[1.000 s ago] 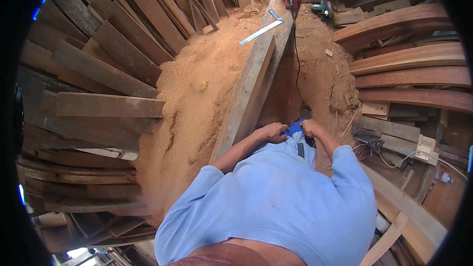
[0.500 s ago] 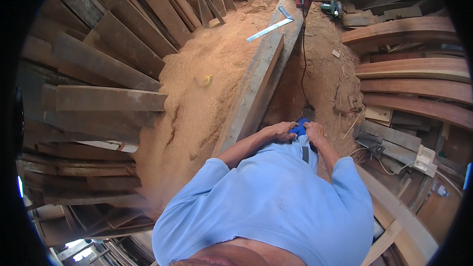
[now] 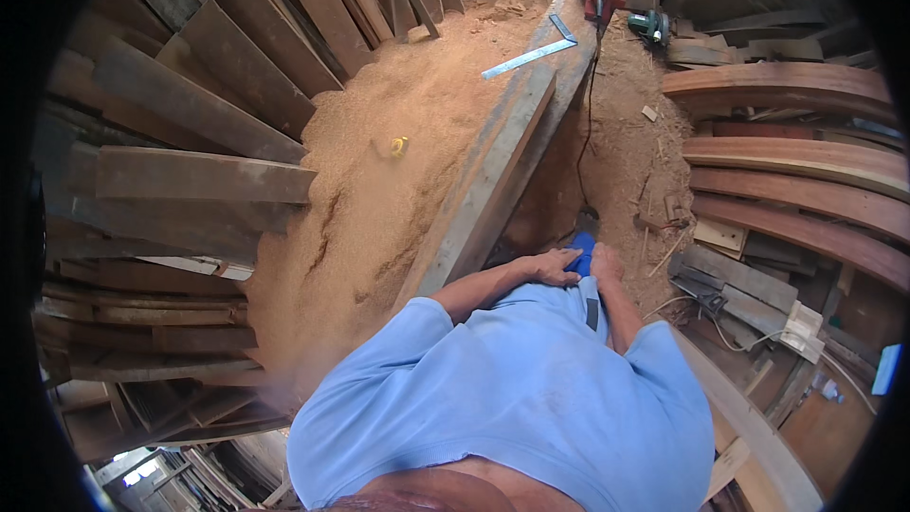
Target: The person selects and positions wooden planks on a workbench, then uses a hand saw to cut a plank. They also handle a small wooden block and a metal square, placing them on the bench. The workspace is filled with wood scraps and sawdust.
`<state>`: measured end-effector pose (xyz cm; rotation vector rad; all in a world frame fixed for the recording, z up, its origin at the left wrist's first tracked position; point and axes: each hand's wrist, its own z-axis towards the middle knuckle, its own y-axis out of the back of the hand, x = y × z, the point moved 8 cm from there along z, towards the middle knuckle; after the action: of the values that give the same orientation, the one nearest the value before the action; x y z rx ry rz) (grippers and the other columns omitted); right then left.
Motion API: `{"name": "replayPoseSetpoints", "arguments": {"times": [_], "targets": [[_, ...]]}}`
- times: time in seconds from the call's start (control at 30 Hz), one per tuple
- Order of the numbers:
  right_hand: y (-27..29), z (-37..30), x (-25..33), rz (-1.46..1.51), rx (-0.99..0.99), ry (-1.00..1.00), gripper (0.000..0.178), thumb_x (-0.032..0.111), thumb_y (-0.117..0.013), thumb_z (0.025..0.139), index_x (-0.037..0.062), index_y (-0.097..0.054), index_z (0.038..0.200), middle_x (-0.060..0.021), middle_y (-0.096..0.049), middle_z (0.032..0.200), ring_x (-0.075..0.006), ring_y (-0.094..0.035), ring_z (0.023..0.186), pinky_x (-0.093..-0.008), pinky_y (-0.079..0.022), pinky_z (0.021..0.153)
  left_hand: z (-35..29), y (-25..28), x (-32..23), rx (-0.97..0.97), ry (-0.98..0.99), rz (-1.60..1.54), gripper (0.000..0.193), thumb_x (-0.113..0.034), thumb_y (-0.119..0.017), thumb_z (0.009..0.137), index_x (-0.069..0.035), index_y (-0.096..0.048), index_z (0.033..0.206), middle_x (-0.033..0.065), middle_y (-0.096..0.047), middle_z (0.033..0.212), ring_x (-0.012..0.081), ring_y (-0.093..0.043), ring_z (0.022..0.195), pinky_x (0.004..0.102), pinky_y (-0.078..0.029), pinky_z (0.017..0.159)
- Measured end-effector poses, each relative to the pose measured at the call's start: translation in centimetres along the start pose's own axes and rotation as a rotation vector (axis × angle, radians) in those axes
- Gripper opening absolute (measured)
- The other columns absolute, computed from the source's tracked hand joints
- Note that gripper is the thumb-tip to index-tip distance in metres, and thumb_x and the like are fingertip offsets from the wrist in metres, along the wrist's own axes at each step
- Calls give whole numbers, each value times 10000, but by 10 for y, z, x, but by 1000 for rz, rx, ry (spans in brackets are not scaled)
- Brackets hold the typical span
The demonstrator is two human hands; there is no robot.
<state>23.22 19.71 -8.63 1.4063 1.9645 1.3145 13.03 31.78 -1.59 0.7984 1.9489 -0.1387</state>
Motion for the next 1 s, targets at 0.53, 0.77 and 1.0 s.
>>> {"name": "replayPoseSetpoints", "arguments": {"times": [0.53,0.77,1.0], "targets": [[33,-65,49,-100,-77,657,362,227,-541,888,111,-672,1205,-69,-621,1303,-299,-490,1270,-508,-313,1118,-8,14,20,-9,137,-85,764,-591,-297,1029,-32,-287,1549,254,-389,1538,405,-390,1417,460,-308,1179],[0,-36,69,-191,-49,527,370,242,-543,893,113,-667,1216,-68,-617,1311,-297,-484,1278,-520,-296,1124,-30,9,40,-108,102,-97,716,-547,-282,1051,-34,-288,1550,229,-397,1543,402,-411,1404,453,-316,1174],[-28,-15,88,-301,-32,402,377,256,-545,897,115,-662,1227,-67,-613,1319,-296,-478,1287,-532,-279,1129,-68,19,30,-118,129,-125,681,-539,-280,1057,-63,-331,1540,207,-399,1550,389,-407,1410,449,-313,1180]]}}
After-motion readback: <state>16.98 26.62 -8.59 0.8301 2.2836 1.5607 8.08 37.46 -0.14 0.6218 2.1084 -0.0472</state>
